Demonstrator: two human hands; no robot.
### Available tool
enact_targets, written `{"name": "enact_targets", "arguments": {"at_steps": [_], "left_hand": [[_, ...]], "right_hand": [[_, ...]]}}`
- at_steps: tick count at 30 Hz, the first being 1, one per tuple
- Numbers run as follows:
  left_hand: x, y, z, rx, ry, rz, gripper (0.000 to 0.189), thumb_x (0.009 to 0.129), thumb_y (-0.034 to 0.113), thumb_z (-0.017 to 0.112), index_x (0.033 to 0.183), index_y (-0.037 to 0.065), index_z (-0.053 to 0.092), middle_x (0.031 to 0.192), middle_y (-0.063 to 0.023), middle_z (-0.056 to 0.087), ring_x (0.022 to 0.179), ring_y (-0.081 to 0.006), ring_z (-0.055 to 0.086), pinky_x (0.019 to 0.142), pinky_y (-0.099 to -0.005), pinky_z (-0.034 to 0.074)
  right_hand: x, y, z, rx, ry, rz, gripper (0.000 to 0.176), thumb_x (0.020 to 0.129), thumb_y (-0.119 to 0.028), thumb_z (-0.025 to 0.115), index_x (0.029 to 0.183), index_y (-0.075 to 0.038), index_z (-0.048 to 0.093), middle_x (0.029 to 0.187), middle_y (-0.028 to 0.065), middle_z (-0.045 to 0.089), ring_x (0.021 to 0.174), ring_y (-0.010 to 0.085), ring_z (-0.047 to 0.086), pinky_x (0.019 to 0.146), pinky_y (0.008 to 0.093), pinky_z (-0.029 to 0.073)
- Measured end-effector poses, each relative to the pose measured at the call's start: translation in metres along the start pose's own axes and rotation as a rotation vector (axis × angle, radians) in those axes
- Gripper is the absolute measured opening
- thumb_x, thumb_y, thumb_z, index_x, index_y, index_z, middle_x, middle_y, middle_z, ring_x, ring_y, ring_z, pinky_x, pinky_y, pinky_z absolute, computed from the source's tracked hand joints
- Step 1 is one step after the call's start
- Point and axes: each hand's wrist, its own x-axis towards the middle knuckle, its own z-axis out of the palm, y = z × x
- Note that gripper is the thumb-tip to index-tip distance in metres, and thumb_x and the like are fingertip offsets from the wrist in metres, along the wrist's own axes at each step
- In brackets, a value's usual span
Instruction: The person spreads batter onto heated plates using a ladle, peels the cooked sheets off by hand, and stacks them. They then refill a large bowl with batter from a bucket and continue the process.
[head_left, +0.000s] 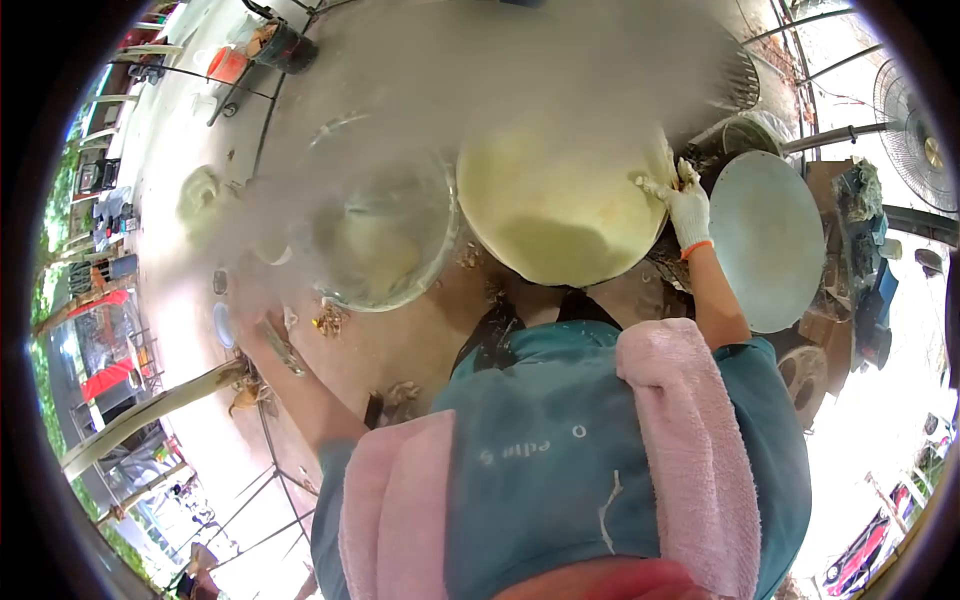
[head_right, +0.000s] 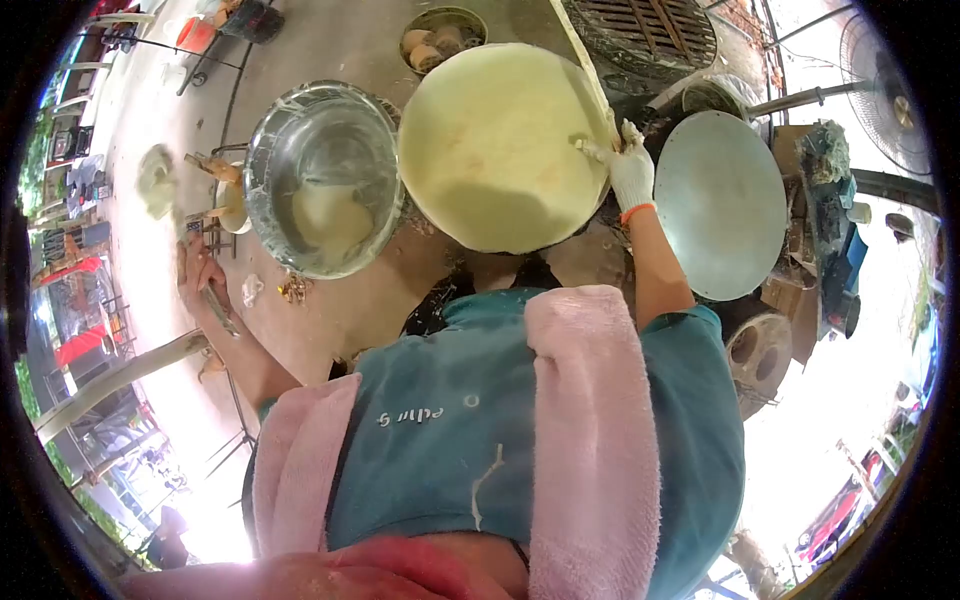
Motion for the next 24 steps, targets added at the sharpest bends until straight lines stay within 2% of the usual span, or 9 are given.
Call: {"name": "enact_targets", "arguments": {"at_steps": [3, 5, 6, 9, 11, 13, 15, 22, 24], "left_hand": [[0.006, -0.025, -0.012, -0.573, -0.036, -0.319, 0.025, 0.100, 0.019, 0.032, 0.103, -0.005, 0.041, 0.074, -0.0058, 0.042, 0.049, -0.0112, 0.042, 0.044, -0.0239, 0.039], [0.004, -0.040, -0.023, -0.698, -0.010, -0.421, 0.026, 0.100, 0.018, 0.031, 0.104, -0.006, 0.040, 0.072, -0.0050, 0.041, 0.047, -0.0116, 0.042, 0.044, -0.0245, 0.038], [0.005, -0.045, -0.031, -0.737, 0.024, -0.470, 0.027, 0.100, 0.018, 0.031, 0.104, -0.007, 0.040, 0.071, -0.0046, 0.041, 0.046, -0.0118, 0.042, 0.043, -0.0248, 0.038], [0.015, -0.054, -0.062, -0.735, 0.185, -0.636, 0.028, 0.101, 0.017, 0.031, 0.105, -0.009, 0.038, 0.068, -0.0034, 0.039, 0.044, -0.0124, 0.042, 0.043, -0.0258, 0.036], [0.016, -0.057, -0.082, 0.719, -0.231, -0.375, 0.031, 0.101, 0.017, 0.031, 0.109, -0.012, 0.038, 0.067, -0.0030, 0.038, 0.043, -0.0118, 0.041, 0.042, -0.0254, 0.034], [0.012, -0.050, -0.084, 1.448, -0.368, -0.159, 0.033, 0.101, 0.017, 0.030, 0.111, -0.014, 0.037, 0.066, -0.0028, 0.038, 0.042, -0.0114, 0.041, 0.041, -0.0252, 0.033], [0.008, -0.042, -0.064, 0.090, 0.188, -0.501, 0.033, 0.101, 0.017, 0.032, 0.110, -0.014, 0.038, 0.065, -0.0021, 0.037, 0.041, -0.0105, 0.039, 0.040, -0.0235, 0.032], [0.001, -0.028, -0.024, -0.034, 0.180, -0.491, 0.027, 0.100, 0.016, 0.036, 0.104, -0.011, 0.040, 0.064, 0.0009, 0.035, 0.040, -0.0067, 0.035, 0.038, -0.0175, 0.027], [-0.005, -0.019, 0.016, 0.115, 0.227, -0.463, 0.028, 0.100, 0.016, 0.037, 0.103, -0.011, 0.041, 0.064, 0.0012, 0.034, 0.040, -0.0061, 0.035, 0.038, -0.0169, 0.026]], "right_hand": [[0.008, 0.008, 0.009, -0.207, 0.038, -0.038, 0.069, 0.066, -0.008, 0.082, 0.121, 0.008, 0.042, 0.110, 0.0126, 0.060, 0.093, 0.0159, 0.058, 0.081, 0.0256, 0.048], [0.015, 0.012, 0.008, -0.544, 0.090, -0.002, 0.049, 0.069, -0.006, 0.076, 0.112, 0.003, 0.054, 0.102, 0.0074, 0.063, 0.089, 0.0153, 0.060, 0.078, 0.0247, 0.048], [0.017, 0.013, 0.007, -0.347, 0.020, 0.007, 0.036, 0.071, -0.005, 0.071, 0.105, 0.000, 0.061, 0.097, 0.0055, 0.066, 0.087, 0.0145, 0.060, 0.078, 0.0248, 0.047], [-0.011, -0.042, 0.052, -0.500, 0.071, -0.094, 0.038, 0.071, -0.004, 0.069, 0.108, 0.001, 0.060, 0.101, 0.0072, 0.066, 0.088, 0.0140, 0.060, 0.079, 0.0260, 0.047], [-0.037, -0.073, 0.086, -0.443, 0.050, -0.158, 0.041, 0.072, -0.006, 0.070, 0.111, 0.000, 0.059, 0.102, 0.0080, 0.066, 0.089, 0.0142, 0.061, 0.081, 0.0266, 0.047], [-0.052, -0.090, 0.114, -0.523, 0.089, -0.253, 0.044, 0.072, -0.003, 0.070, 0.114, 0.001, 0.057, 0.107, 0.0072, 0.064, 0.095, 0.0147, 0.060, 0.085, 0.0265, 0.045], [-0.072, -0.106, 0.143, -0.325, 0.041, -0.268, 0.048, 0.072, 0.003, 0.069, 0.118, 0.001, 0.054, 0.112, 0.0078, 0.061, 0.101, 0.0153, 0.057, 0.089, 0.0266, 0.044], [-0.119, -0.171, 0.182, -0.231, -0.013, -0.299, 0.039, 0.072, 0.007, 0.067, 0.110, 0.004, 0.057, 0.104, 0.0077, 0.060, 0.090, 0.0145, 0.056, 0.079, 0.0253, 0.046], [-0.139, -0.199, 0.191, -0.147, 0.017, -0.323, 0.044, 0.073, 0.006, 0.066, 0.116, 0.006, 0.055, 0.108, 0.0104, 0.060, 0.093, 0.0158, 0.057, 0.081, 0.0258, 0.047]]}}
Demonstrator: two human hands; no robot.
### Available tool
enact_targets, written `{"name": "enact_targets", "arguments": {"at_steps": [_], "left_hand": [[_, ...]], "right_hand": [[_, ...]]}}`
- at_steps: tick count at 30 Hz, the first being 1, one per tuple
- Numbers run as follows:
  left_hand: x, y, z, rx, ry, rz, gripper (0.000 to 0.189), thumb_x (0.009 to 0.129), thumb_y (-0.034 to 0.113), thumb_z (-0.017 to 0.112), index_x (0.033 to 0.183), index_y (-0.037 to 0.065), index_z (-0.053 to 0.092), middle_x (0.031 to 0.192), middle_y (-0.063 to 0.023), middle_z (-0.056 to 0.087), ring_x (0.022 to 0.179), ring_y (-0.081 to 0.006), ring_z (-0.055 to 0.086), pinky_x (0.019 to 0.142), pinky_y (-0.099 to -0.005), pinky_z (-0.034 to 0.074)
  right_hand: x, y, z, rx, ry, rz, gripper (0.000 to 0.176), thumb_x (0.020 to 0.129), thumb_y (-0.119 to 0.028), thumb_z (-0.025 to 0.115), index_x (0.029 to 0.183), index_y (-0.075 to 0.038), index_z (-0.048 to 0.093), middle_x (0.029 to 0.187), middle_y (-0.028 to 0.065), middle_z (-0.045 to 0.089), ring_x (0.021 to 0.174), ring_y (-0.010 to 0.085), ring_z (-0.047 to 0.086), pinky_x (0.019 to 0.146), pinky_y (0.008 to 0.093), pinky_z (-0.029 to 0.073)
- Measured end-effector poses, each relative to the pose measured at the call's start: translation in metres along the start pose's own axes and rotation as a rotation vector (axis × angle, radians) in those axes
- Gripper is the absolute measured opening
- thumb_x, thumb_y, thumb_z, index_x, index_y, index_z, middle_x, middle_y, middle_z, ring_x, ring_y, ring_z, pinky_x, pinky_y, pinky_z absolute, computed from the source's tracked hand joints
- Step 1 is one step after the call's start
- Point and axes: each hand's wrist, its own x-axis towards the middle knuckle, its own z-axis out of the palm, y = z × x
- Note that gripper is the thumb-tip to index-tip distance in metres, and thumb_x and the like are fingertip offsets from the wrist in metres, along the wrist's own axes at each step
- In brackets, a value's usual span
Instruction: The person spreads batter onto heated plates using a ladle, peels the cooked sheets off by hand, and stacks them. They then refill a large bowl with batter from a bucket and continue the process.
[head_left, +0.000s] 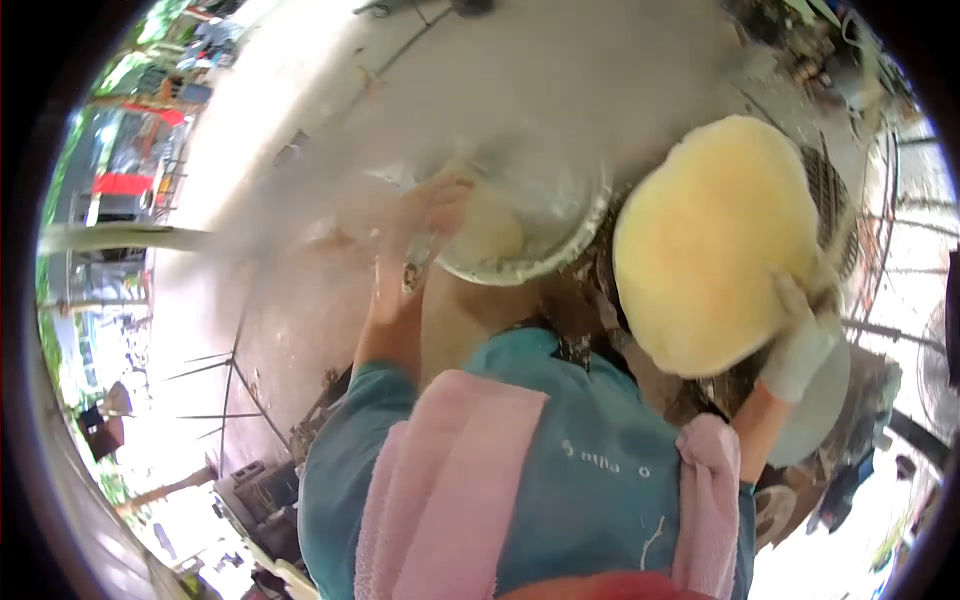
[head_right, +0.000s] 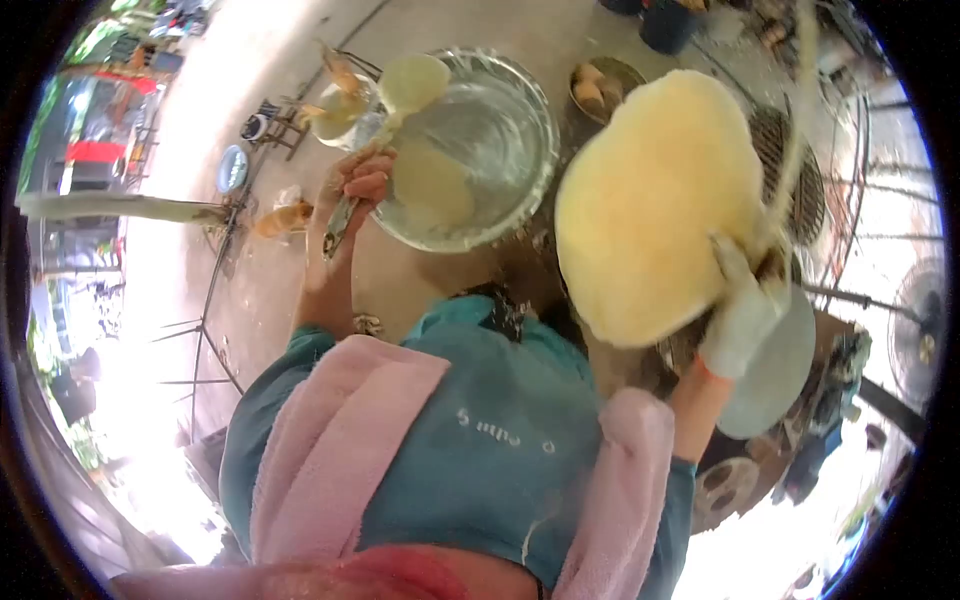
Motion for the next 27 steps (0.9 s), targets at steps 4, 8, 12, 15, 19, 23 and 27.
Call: {"name": "enact_targets", "arguments": {"at_steps": [4, 8, 12, 15, 19, 23, 27], "left_hand": [[-0.027, 0.000, 0.032, 0.595, 0.040, 0.150, 0.030, 0.097, 0.027, 0.045, 0.096, -0.002, 0.049, 0.058, 0.0013, 0.038, 0.038, -0.0080, 0.036, 0.036, -0.0218, 0.028], [-0.027, 0.007, 0.055, 0.920, -0.153, 0.193, 0.034, 0.095, 0.033, 0.046, 0.078, 0.003, 0.052, 0.054, 0.0017, 0.036, 0.037, -0.0101, 0.038, 0.035, -0.0252, 0.028], [0.014, 0.007, 0.076, 0.913, -0.355, -0.146, 0.027, 0.096, 0.029, 0.046, 0.078, 0.010, 0.052, 0.054, 0.0039, 0.034, 0.035, -0.0071, 0.029, 0.032, -0.0223, 0.024], [0.079, -0.029, 0.056, 0.392, -0.608, -0.816, 0.029, 0.100, 0.028, 0.034, 0.097, 0.004, 0.050, 0.057, 0.0021, 0.041, 0.036, -0.0080, 0.035, 0.033, -0.0214, 0.028], [0.071, -0.112, 0.091, 0.590, -0.536, -0.955, 0.039, 0.102, 0.026, 0.027, 0.117, -0.006, 0.041, 0.068, -0.0028, 0.049, 0.038, -0.0077, 0.038, 0.035, -0.0235, 0.030], [0.040, -0.180, 0.124, 0.501, -0.663, -1.434, 0.040, 0.102, 0.026, 0.025, 0.117, -0.008, 0.039, 0.068, -0.0029, 0.048, 0.039, -0.0083, 0.038, 0.036, -0.0237, 0.030], [-0.032, -0.255, 0.158, 0.705, -0.723, -1.387, 0.041, 0.102, 0.027, 0.028, 0.115, -0.009, 0.041, 0.066, -0.0015, 0.047, 0.038, -0.0063, 0.036, 0.035, -0.0218, 0.027]], "right_hand": [[-0.015, -0.030, -0.034, 0.093, -0.014, 0.036, 0.049, 0.074, 0.006, 0.061, 0.122, 0.009, 0.051, 0.111, 0.0137, 0.060, 0.094, 0.0179, 0.060, 0.084, 0.0280, 0.048], [-0.069, -0.042, -0.065, -0.005, 0.243, -0.039, 0.051, 0.071, 0.004, 0.061, 0.121, 0.008, 0.052, 0.115, 0.0120, 0.056, 0.099, 0.0175, 0.057, 0.084, 0.0278, 0.047], [-0.155, -0.057, -0.080, -0.029, 0.581, -0.107, 0.046, 0.067, 0.008, 0.061, 0.113, 0.002, 0.056, 0.107, 0.0093, 0.058, 0.094, 0.0185, 0.057, 0.079, 0.0274, 0.048], [-0.225, -0.052, -0.104, -0.026, 0.796, -0.043, 0.044, 0.068, 0.003, 0.068, 0.111, -0.002, 0.059, 0.101, 0.0039, 0.061, 0.092, 0.0127, 0.056, 0.080, 0.0259, 0.047], [-0.342, -0.064, -0.133, -0.390, 1.066, 0.048, 0.043, 0.065, -0.004, 0.073, 0.106, 0.001, 0.061, 0.090, 0.0013, 0.062, 0.081, 0.0087, 0.052, 0.074, 0.0233, 0.045], [-0.471, -0.069, -0.148, -0.319, 1.295, -0.083, 0.039, 0.067, 0.006, 0.066, 0.105, 0.006, 0.059, 0.093, 0.0075, 0.063, 0.080, 0.0131, 0.062, 0.072, 0.0250, 0.052], [-0.629, -0.095, -0.171, 0.062, 1.583, -0.018, 0.038, 0.073, 0.005, 0.061, 0.110, 0.009, 0.055, 0.095, 0.0129, 0.063, 0.082, 0.0180, 0.065, 0.073, 0.0266, 0.054]]}}
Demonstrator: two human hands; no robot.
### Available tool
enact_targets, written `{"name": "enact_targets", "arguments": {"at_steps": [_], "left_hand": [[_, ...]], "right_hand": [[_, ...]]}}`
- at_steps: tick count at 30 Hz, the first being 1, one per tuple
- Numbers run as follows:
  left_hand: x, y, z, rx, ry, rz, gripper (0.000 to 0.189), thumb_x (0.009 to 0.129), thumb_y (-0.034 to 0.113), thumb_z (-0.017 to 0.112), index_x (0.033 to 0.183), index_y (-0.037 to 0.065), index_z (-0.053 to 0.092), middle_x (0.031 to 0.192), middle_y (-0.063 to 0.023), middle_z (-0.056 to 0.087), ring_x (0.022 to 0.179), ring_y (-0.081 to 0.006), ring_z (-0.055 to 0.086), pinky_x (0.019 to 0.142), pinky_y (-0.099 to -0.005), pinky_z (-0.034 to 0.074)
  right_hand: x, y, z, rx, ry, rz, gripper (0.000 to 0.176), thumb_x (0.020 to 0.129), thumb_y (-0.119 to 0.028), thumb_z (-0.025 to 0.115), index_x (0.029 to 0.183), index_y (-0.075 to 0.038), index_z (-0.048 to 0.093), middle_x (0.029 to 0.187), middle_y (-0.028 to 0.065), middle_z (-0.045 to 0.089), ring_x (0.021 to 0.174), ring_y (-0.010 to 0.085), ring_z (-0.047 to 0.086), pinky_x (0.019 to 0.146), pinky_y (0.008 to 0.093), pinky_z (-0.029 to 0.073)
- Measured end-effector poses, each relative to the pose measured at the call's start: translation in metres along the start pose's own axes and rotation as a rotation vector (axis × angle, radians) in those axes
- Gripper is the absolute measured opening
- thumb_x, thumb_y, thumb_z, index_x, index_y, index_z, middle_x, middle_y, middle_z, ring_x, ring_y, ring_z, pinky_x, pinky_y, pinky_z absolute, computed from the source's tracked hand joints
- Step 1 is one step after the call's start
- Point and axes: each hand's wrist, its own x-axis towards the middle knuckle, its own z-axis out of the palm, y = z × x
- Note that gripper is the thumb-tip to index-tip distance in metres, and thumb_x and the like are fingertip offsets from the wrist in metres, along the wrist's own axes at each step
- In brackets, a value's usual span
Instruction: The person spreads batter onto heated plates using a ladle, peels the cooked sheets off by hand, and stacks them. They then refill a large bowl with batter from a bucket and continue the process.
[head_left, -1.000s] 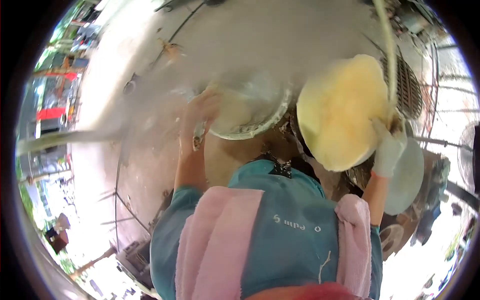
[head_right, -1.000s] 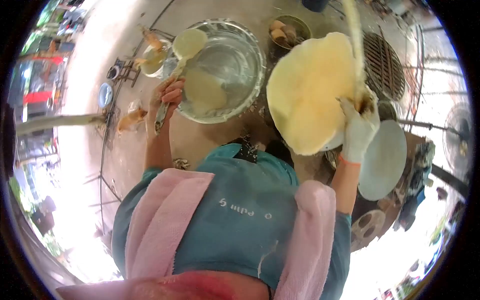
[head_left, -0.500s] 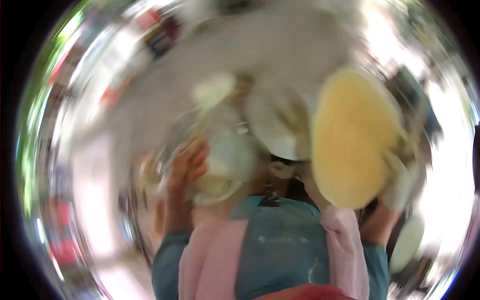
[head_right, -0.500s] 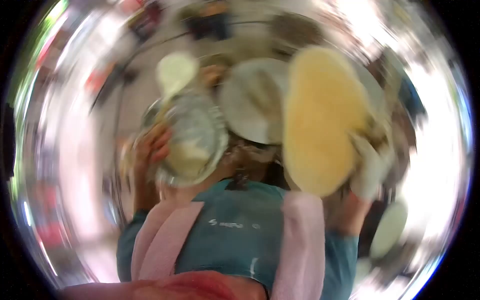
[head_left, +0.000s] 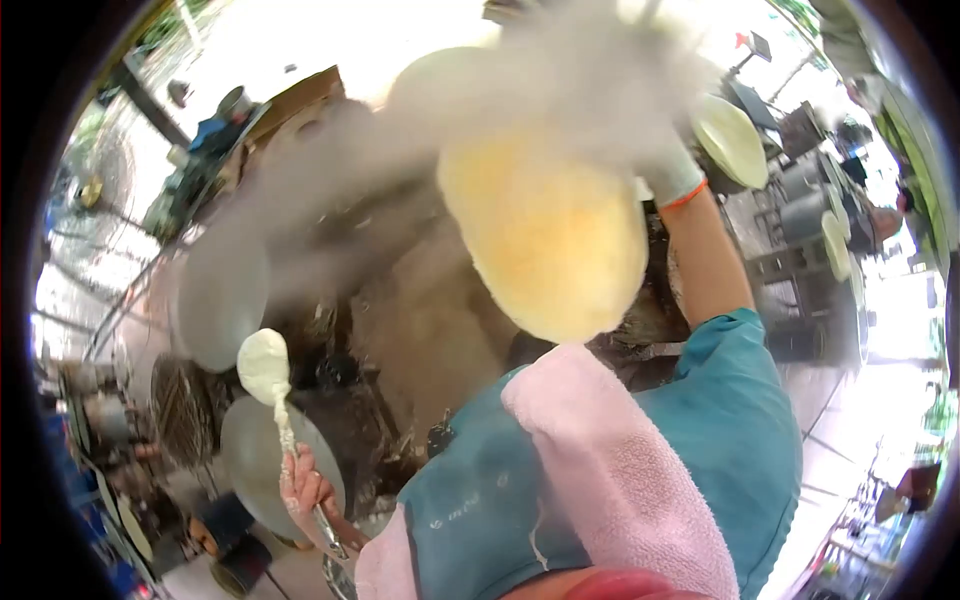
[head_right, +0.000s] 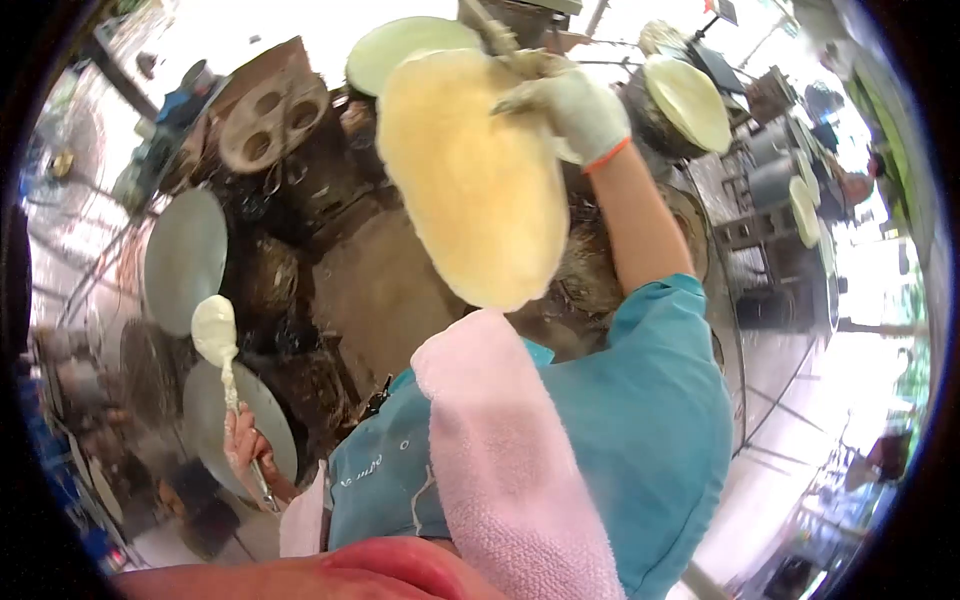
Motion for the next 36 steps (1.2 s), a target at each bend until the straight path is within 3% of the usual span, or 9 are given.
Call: {"name": "enact_targets", "arguments": {"at_steps": [2, 7, 12, 13, 16, 21, 27, 32, 36], "left_hand": [[0.027, -0.004, 0.043, 0.051, 0.018, -0.016, 0.041, 0.102, 0.028, 0.030, 0.114, -0.009, 0.043, 0.066, -0.0007, 0.047, 0.038, -0.0055, 0.035, 0.035, -0.0210, 0.026], [0.133, -0.001, 0.055, 0.256, -0.466, -0.035, 0.044, 0.097, 0.007, 0.039, 0.137, -0.008, 0.026, 0.116, -0.0182, 0.054, 0.056, -0.0005, 0.044, 0.049, -0.0130, 0.036], [0.162, -0.072, 0.199, -0.289, -0.470, -0.338, 0.053, 0.102, 0.029, 0.025, 0.125, -0.019, 0.028, 0.066, -0.0087, 0.050, 0.039, -0.0097, 0.041, 0.040, -0.0238, 0.031], [0.170, -0.094, 0.224, -0.310, -0.498, -0.362, 0.053, 0.102, 0.029, 0.023, 0.123, -0.019, 0.030, 0.065, -0.0076, 0.048, 0.039, -0.0094, 0.042, 0.042, -0.0241, 0.031], [0.191, -0.108, 0.255, -0.281, -0.462, -0.322, 0.053, 0.102, 0.030, 0.022, 0.122, -0.019, 0.030, 0.063, -0.0071, 0.045, 0.039, -0.0093, 0.042, 0.043, -0.0245, 0.032], [0.209, -0.127, 0.293, -0.128, -0.301, -0.146, 0.050, 0.102, 0.027, 0.023, 0.120, -0.019, 0.032, 0.060, -0.0057, 0.041, 0.039, -0.0075, 0.040, 0.044, -0.0244, 0.031], [0.220, -0.141, 0.302, -0.123, -0.283, -0.115, 0.045, 0.102, 0.026, 0.025, 0.117, -0.016, 0.034, 0.063, -0.0027, 0.039, 0.042, -0.0074, 0.040, 0.044, -0.0241, 0.031], [0.232, -0.113, 0.266, -0.267, -0.349, -0.056, 0.021, 0.100, 0.014, 0.031, 0.109, -0.002, 0.041, 0.070, -0.0020, 0.040, 0.047, -0.0080, 0.037, 0.042, -0.0237, 0.032], [0.198, -0.151, 0.290, -0.367, -0.266, 0.102, 0.019, 0.099, 0.013, 0.028, 0.091, 0.004, 0.042, 0.068, -0.0037, 0.043, 0.049, -0.0124, 0.043, 0.046, -0.0271, 0.036]], "right_hand": [[0.015, -0.006, -0.079, -0.215, 0.119, -0.059, 0.040, 0.073, 0.004, 0.062, 0.112, 0.009, 0.053, 0.098, 0.0124, 0.063, 0.080, 0.0180, 0.066, 0.073, 0.0280, 0.055], [0.030, -0.052, -0.295, -0.448, 0.403, 0.052, 0.041, 0.069, 0.008, 0.061, 0.110, 0.005, 0.057, 0.091, 0.0119, 0.065, 0.075, 0.0199, 0.065, 0.069, 0.0270, 0.054], [0.081, -0.145, -0.467, -0.900, 0.550, -0.082, 0.041, 0.068, 0.003, 0.065, 0.107, 0.010, 0.055, 0.089, 0.0176, 0.066, 0.072, 0.0186, 0.066, 0.064, 0.0291, 0.054], [0.101, -0.157, -0.506, -1.395, 0.522, -0.073, 0.048, 0.069, -0.013, 0.066, 0.114, 0.000, 0.056, 0.093, 0.0180, 0.066, 0.073, 0.0230, 0.067, 0.065, 0.0343, 0.052], [0.135, -0.131, -0.485, -1.799, 0.653, -0.249, 0.046, 0.073, -0.027, 0.061, 0.117, -0.013, 0.057, 0.098, 0.0179, 0.066, 0.078, 0.0284, 0.066, 0.069, 0.0401, 0.051], [0.182, 0.022, -0.546, -2.189, 0.748, 0.080, 0.024, 0.088, -0.024, 0.046, 0.109, -0.018, 0.056, 0.082, 0.0104, 0.064, 0.075, 0.0300, 0.065, 0.064, 0.0427, 0.053], [0.174, 0.169, -0.578, -2.090, 0.635, 0.091, 0.025, 0.086, -0.020, 0.046, 0.108, -0.017, 0.057, 0.084, 0.0082, 0.065, 0.074, 0.0254, 0.066, 0.064, 0.0404, 0.053], [0.171, 0.162, -0.574, -1.831, 0.687, 0.168, 0.028, 0.084, -0.023, 0.050, 0.104, -0.009, 0.064, 0.089, 0.0187, 0.065, 0.082, 0.0377, 0.063, 0.074, 0.0449, 0.049], [0.152, 0.146, -0.587, -1.764, 0.152, -0.336, 0.032, 0.088, -0.017, 0.055, 0.117, -0.006, 0.059, 0.121, 0.0134, 0.058, 0.108, 0.0265, 0.055, 0.092, 0.0338, 0.043]]}}
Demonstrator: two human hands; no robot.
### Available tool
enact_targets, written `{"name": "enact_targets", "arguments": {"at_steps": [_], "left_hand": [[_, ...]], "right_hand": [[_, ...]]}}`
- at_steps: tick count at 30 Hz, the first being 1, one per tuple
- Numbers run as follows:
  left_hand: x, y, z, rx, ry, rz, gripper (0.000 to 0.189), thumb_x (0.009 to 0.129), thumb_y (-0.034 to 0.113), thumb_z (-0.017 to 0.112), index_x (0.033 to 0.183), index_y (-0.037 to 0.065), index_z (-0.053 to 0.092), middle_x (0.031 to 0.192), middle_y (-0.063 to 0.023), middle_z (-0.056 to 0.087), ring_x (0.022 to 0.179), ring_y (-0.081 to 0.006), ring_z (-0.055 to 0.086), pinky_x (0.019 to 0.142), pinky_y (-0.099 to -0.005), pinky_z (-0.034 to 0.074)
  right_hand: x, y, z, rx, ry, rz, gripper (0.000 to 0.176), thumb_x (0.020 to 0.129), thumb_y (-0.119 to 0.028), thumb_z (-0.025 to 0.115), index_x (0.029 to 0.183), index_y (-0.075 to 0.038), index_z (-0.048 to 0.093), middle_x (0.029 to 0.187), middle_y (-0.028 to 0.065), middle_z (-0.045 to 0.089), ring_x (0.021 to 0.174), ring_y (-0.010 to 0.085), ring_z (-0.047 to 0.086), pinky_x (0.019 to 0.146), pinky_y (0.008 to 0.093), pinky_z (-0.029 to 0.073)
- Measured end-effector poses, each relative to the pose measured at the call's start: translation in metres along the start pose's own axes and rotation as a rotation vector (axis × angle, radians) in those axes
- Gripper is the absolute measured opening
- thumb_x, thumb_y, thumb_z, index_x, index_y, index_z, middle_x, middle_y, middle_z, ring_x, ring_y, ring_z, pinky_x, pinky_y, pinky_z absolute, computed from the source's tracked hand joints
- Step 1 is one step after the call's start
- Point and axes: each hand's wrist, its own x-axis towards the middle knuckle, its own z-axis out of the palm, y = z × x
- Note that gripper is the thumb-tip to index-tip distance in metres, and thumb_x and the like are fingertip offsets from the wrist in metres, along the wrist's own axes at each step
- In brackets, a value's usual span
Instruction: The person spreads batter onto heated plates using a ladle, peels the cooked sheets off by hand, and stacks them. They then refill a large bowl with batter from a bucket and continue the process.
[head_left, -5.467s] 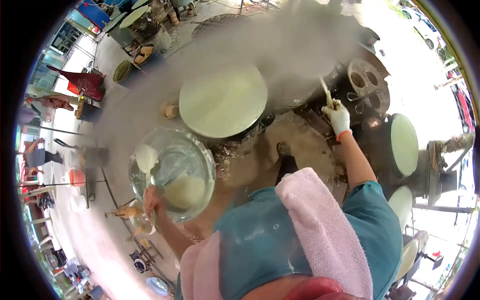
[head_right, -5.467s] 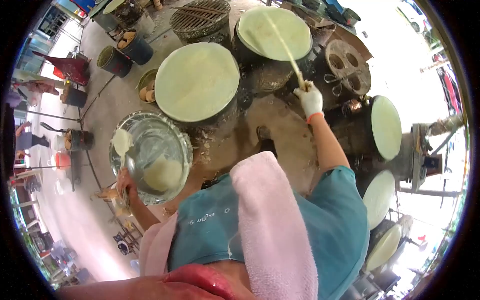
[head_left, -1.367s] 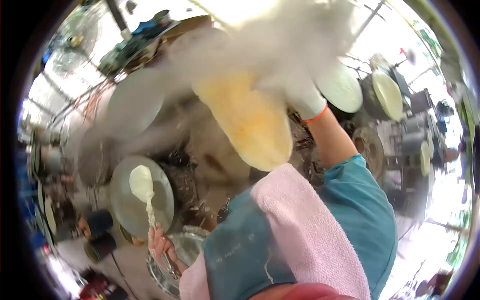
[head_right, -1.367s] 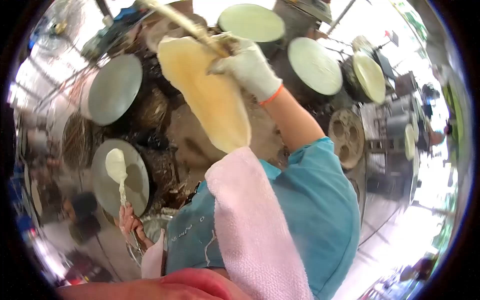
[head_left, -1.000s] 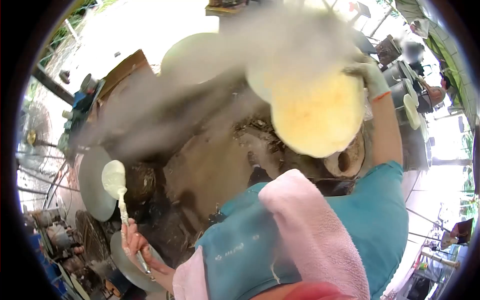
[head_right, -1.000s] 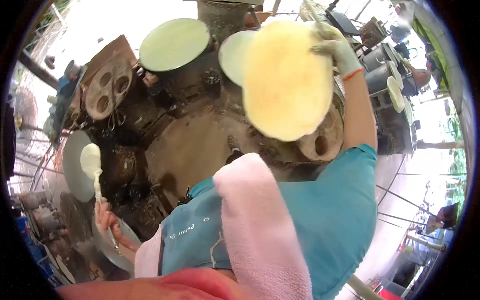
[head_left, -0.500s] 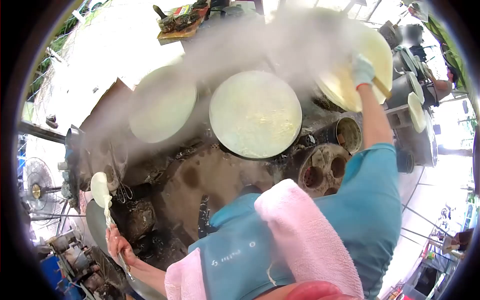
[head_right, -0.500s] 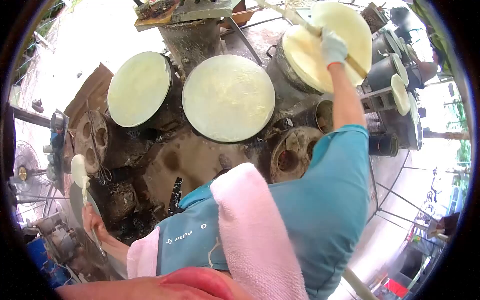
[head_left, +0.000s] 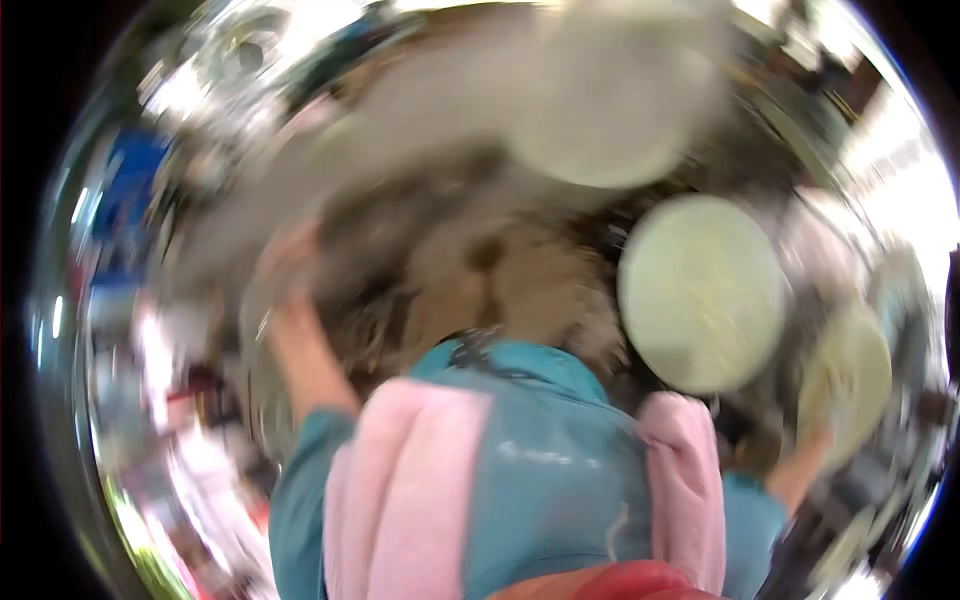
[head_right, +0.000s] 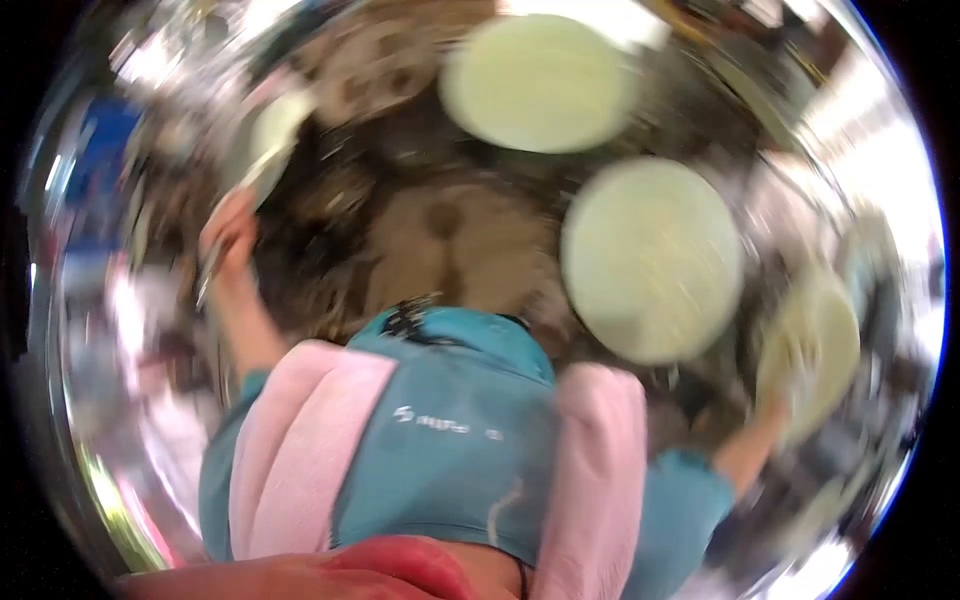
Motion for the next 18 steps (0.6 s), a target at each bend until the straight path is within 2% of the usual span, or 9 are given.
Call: {"name": "enact_targets", "arguments": {"at_steps": [1, 4, 8, 10, 12, 13, 14, 16, 18], "left_hand": [[-0.006, -0.013, 0.007, -0.063, 0.025, 0.035, 0.023, 0.100, 0.014, 0.027, 0.085, 0.004, 0.041, 0.066, -0.0041, 0.043, 0.047, -0.0129, 0.043, 0.045, -0.0263, 0.035], [-0.012, 0.018, -0.001, -0.112, -0.028, -0.041, 0.027, 0.101, 0.018, 0.020, 0.098, -0.005, 0.035, 0.061, -0.0043, 0.041, 0.046, -0.0144, 0.044, 0.049, -0.0283, 0.035], [-0.014, 0.068, -0.008, -0.076, 0.005, 0.123, 0.035, 0.101, 0.016, 0.021, 0.108, -0.017, 0.032, 0.062, -0.0029, 0.041, 0.045, -0.0108, 0.042, 0.049, -0.0274, 0.035], [-0.004, 0.109, -0.019, 0.088, 0.030, 0.184, 0.036, 0.101, 0.017, 0.027, 0.106, -0.017, 0.036, 0.062, -0.0008, 0.039, 0.045, -0.0089, 0.039, 0.047, -0.0259, 0.033], [0.010, 0.154, -0.025, 0.256, 0.048, 0.236, 0.036, 0.101, 0.019, 0.032, 0.104, -0.016, 0.040, 0.061, 0.0009, 0.038, 0.045, -0.0074, 0.037, 0.046, -0.0246, 0.031], [0.023, 0.172, -0.025, 0.700, 0.187, 0.356, 0.036, 0.100, 0.021, 0.036, 0.100, -0.013, 0.045, 0.060, 0.0022, 0.036, 0.045, -0.0061, 0.036, 0.044, -0.0234, 0.029], [0.042, 0.195, -0.034, 0.916, 0.247, 0.410, 0.036, 0.100, 0.023, 0.039, 0.099, -0.012, 0.047, 0.060, 0.0029, 0.036, 0.045, -0.0055, 0.035, 0.044, -0.0228, 0.028], [0.091, 0.261, -0.069, 1.227, 0.309, 0.495, 0.035, 0.098, 0.026, 0.044, 0.095, -0.008, 0.051, 0.059, 0.0039, 0.036, 0.045, -0.0049, 0.034, 0.043, -0.0220, 0.027], [0.142, 0.326, -0.110, 1.367, 0.277, 0.551, 0.033, 0.096, 0.029, 0.049, 0.093, -0.003, 0.054, 0.058, 0.0044, 0.037, 0.045, -0.0051, 0.034, 0.043, -0.0217, 0.027]], "right_hand": [[0.006, -0.002, 0.014, 0.004, 0.022, 0.076, 0.033, 0.088, -0.017, 0.055, 0.118, -0.005, 0.059, 0.121, 0.0135, 0.058, 0.108, 0.0263, 0.055, 0.092, 0.0334, 0.043], [0.032, -0.050, 0.043, 0.082, 0.135, 0.276, 0.034, 0.088, -0.016, 0.055, 0.120, -0.005, 0.057, 0.120, 0.0136, 0.058, 0.107, 0.0259, 0.055, 0.093, 0.0322, 0.042], [0.046, -0.163, 0.028, 0.455, 0.198, 0.389, 0.035, 0.089, -0.016, 0.054, 0.123, -0.005, 0.055, 0.120, 0.0139, 0.058, 0.107, 0.0253, 0.055, 0.093, 0.0307, 0.042], [0.052, -0.245, 0.025, 0.890, 0.003, 0.421, 0.036, 0.090, -0.015, 0.054, 0.124, -0.005, 0.054, 0.120, 0.0140, 0.058, 0.107, 0.0251, 0.055, 0.094, 0.0299, 0.041], [0.068, -0.381, 0.002, 1.277, -0.247, 0.457, 0.040, 0.089, -0.011, 0.059, 0.127, -0.002, 0.051, 0.124, 0.0102, 0.055, 0.110, 0.0182, 0.052, 0.095, 0.0282, 0.040], [0.076, -0.449, -0.010, 1.439, -0.379, 0.507, 0.042, 0.088, -0.009, 0.061, 0.128, 0.000, 0.049, 0.126, 0.0083, 0.053, 0.112, 0.0148, 0.050, 0.095, 0.0274, 0.039], [0.081, -0.508, -0.003, 1.714, -0.428, 0.389, 0.043, 0.088, -0.008, 0.061, 0.129, 0.000, 0.049, 0.126, 0.0072, 0.053, 0.114, 0.0132, 0.048, 0.098, 0.0268, 0.037], [0.105, -0.615, -0.013, 1.588, -0.440, 0.115, 0.041, 0.086, -0.004, 0.062, 0.125, 0.004, 0.051, 0.125, 0.0063, 0.053, 0.115, 0.0128, 0.046, 0.099, 0.0264, 0.034], [0.124, -0.712, 0.002, 1.650, -0.479, -0.017, 0.041, 0.085, -0.008, 0.065, 0.123, 0.004, 0.054, 0.114, 0.0025, 0.056, 0.102, 0.0095, 0.050, 0.093, 0.0225, 0.037]]}}
